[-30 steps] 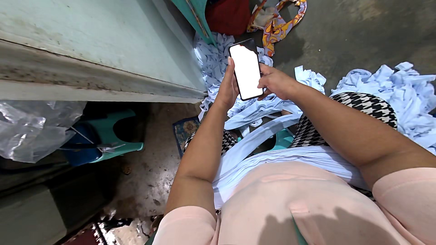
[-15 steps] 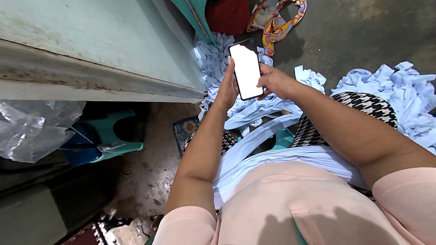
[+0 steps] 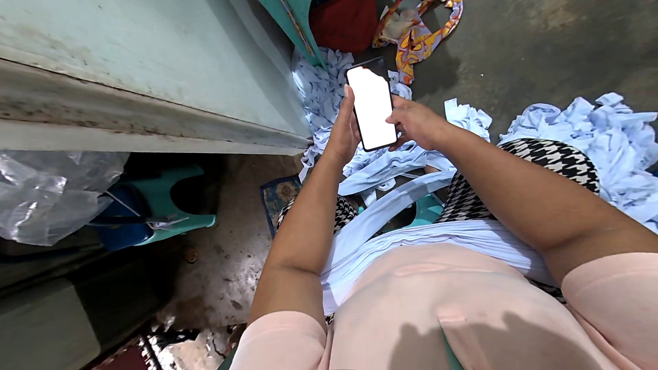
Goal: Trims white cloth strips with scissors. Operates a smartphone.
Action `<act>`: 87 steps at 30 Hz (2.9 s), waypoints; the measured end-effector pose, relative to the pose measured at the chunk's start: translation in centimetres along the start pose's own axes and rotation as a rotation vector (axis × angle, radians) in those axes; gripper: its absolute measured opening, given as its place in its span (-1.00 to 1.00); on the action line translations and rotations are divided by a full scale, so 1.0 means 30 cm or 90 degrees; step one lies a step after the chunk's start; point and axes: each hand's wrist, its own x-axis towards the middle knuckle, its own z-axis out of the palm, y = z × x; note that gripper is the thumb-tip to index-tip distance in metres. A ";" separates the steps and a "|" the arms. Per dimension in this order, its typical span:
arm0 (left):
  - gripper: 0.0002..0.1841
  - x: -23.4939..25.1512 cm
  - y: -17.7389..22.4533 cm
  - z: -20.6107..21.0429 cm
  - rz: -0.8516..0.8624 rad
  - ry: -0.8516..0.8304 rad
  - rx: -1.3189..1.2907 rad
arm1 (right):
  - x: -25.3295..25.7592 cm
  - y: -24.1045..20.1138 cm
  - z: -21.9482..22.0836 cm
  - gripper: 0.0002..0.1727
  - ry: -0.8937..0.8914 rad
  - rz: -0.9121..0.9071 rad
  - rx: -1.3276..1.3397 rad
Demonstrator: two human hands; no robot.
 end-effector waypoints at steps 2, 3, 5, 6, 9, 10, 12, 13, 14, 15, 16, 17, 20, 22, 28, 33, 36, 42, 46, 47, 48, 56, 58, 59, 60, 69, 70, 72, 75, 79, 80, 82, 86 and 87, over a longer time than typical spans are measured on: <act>-0.14 0.001 -0.002 -0.002 0.000 -0.001 0.003 | 0.002 0.003 -0.002 -0.52 -0.004 -0.004 0.008; -0.13 0.001 -0.002 -0.002 -0.001 0.000 0.002 | 0.003 0.006 -0.003 -0.52 -0.007 -0.008 0.011; -0.14 0.000 0.001 -0.001 -0.005 0.001 0.000 | 0.004 0.010 -0.006 -0.53 -0.010 -0.013 0.016; -0.13 0.000 0.002 0.001 -0.006 0.002 0.000 | 0.005 0.011 -0.007 -0.52 -0.009 -0.013 0.019; -0.12 0.000 0.002 0.000 -0.007 0.001 -0.005 | 0.005 0.013 -0.006 -0.51 -0.001 -0.008 0.022; -0.12 0.001 0.002 0.000 -0.007 0.003 -0.009 | 0.005 0.012 -0.006 -0.49 0.006 -0.006 0.024; -0.13 0.000 0.003 0.001 -0.009 0.003 -0.015 | 0.004 0.013 -0.006 -0.46 0.019 -0.001 0.032; -0.13 0.000 0.003 0.000 -0.010 0.002 -0.017 | 0.005 0.014 -0.006 -0.44 0.025 0.001 0.037; -0.13 0.001 0.004 -0.001 -0.012 0.004 -0.016 | 0.006 0.015 -0.007 -0.43 0.029 0.003 0.041; -0.12 0.003 0.003 -0.001 -0.013 0.007 -0.017 | 0.007 0.015 -0.007 -0.42 0.032 0.006 0.043; -0.12 0.003 0.004 -0.001 -0.016 0.009 -0.017 | 0.007 0.015 -0.007 -0.41 0.034 0.007 0.045; -0.12 0.002 0.005 -0.001 -0.017 0.008 -0.019 | 0.006 0.014 -0.007 -0.41 0.035 0.008 0.047; -0.13 0.001 0.007 0.002 -0.015 0.004 -0.017 | 0.002 0.013 -0.005 -0.43 0.038 0.004 0.046; -0.13 0.001 0.007 0.003 -0.016 0.003 -0.020 | 0.002 0.013 -0.005 -0.45 0.038 0.008 0.048; -0.13 0.005 0.000 -0.002 -0.011 -0.002 -0.021 | 0.003 0.012 -0.006 -0.46 0.044 0.011 0.051; -0.12 0.007 -0.001 -0.006 -0.007 -0.008 -0.026 | 0.004 0.014 -0.008 -0.45 0.046 0.013 0.059; -0.13 0.006 0.003 -0.008 -0.013 -0.002 -0.037 | 0.005 0.012 -0.008 -0.45 0.050 0.010 0.054; -0.40 0.004 0.004 -0.014 -0.010 0.014 -0.076 | 0.008 0.012 -0.010 -0.45 0.052 0.007 0.060; -0.45 0.007 -0.001 -0.029 0.001 0.001 -0.105 | 0.003 0.006 -0.011 -0.46 0.054 0.003 0.066; -0.45 0.008 -0.001 -0.034 0.005 -0.007 -0.113 | 0.002 0.004 -0.011 -0.46 0.055 0.000 0.064; -0.46 0.009 0.000 -0.038 0.009 -0.014 -0.119 | 0.002 0.002 -0.012 -0.45 0.055 -0.001 0.064; -0.32 0.008 0.015 -0.047 0.001 -0.046 -0.148 | -0.008 -0.011 -0.017 -0.47 0.049 -0.023 0.074; -0.25 0.011 0.015 -0.047 0.004 -0.049 -0.146 | -0.010 -0.014 -0.017 -0.48 0.048 -0.023 0.072; -0.23 0.012 0.015 -0.046 0.002 -0.049 -0.145 | -0.011 -0.014 -0.018 -0.48 0.046 -0.024 0.070; -0.22 0.013 0.016 -0.045 0.001 -0.048 -0.144 | -0.011 -0.015 -0.019 -0.49 0.042 -0.025 0.068; -0.29 0.011 0.014 -0.033 0.019 -0.019 -0.153 | -0.024 -0.043 -0.035 -0.50 0.054 -0.096 0.021; -0.29 0.011 0.014 -0.032 0.018 -0.018 -0.154 | -0.022 -0.043 -0.041 -0.51 0.052 -0.103 0.017; -0.29 0.012 0.015 -0.033 0.015 -0.021 -0.154 | -0.021 -0.048 -0.046 -0.56 0.054 -0.104 0.006; -0.27 0.011 0.016 -0.029 0.006 -0.020 -0.140 | -0.020 -0.053 -0.042 -0.65 0.061 -0.097 -0.002; -0.20 0.012 0.018 -0.026 0.003 -0.018 -0.127 | -0.016 -0.047 -0.046 -0.69 0.059 -0.106 -0.007; -0.20 0.011 0.019 -0.025 0.002 -0.018 -0.120 | -0.017 -0.047 -0.045 -0.69 0.059 -0.106 -0.008; -0.20 0.011 0.020 -0.024 0.001 -0.019 -0.118 | -0.017 -0.047 -0.043 -0.71 0.065 -0.106 -0.010; -0.22 0.011 0.018 -0.023 -0.003 -0.017 -0.115 | -0.015 -0.044 -0.043 -0.72 0.069 -0.109 -0.011; -0.23 0.010 0.019 -0.023 -0.007 -0.016 -0.113 | -0.016 -0.044 -0.043 -0.72 0.069 -0.111 -0.012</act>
